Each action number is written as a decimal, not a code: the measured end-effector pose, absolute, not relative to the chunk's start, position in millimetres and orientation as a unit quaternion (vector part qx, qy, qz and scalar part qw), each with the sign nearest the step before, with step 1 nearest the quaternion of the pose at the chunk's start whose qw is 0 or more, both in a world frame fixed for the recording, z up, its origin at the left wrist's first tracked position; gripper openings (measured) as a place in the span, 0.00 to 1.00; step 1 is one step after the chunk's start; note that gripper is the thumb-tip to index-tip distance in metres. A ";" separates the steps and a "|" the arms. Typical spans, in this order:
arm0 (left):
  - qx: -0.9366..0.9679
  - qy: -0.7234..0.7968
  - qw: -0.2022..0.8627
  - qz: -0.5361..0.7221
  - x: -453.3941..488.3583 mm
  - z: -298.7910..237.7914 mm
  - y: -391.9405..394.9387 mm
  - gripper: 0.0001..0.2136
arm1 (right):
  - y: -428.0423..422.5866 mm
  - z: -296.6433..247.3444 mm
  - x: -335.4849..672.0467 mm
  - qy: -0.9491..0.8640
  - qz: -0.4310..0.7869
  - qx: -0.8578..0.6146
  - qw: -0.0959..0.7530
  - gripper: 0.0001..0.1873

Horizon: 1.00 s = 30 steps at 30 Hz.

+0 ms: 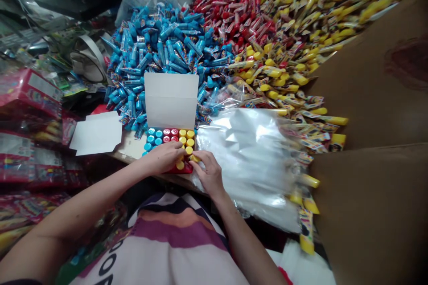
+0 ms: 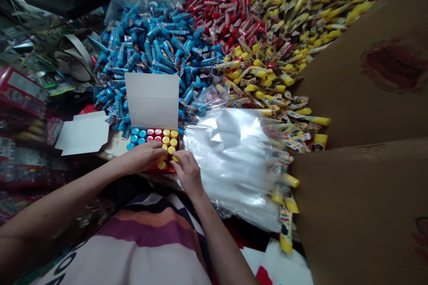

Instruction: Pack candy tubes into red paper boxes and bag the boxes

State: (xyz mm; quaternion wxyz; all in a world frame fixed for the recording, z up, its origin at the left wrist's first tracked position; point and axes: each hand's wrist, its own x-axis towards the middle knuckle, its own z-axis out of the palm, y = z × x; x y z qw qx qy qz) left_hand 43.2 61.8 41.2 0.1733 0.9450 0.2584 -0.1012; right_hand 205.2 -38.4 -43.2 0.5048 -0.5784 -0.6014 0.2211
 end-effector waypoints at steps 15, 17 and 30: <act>0.956 0.227 0.127 -0.137 41.9 41.7 63.7 0.09 | -32.5 -46.3 210.6 -0.653 0.225 -0.541 0.481 0.16; 0.956 0.222 0.132 -0.139 41.7 42.1 64.7 0.09 | -32.4 -44.4 210.5 -0.664 0.224 -0.540 0.466 0.17; 0.944 0.257 0.160 -0.130 40.4 43.2 72.1 0.08 | -35.0 -61.4 201.8 -0.686 0.175 -0.562 0.428 0.19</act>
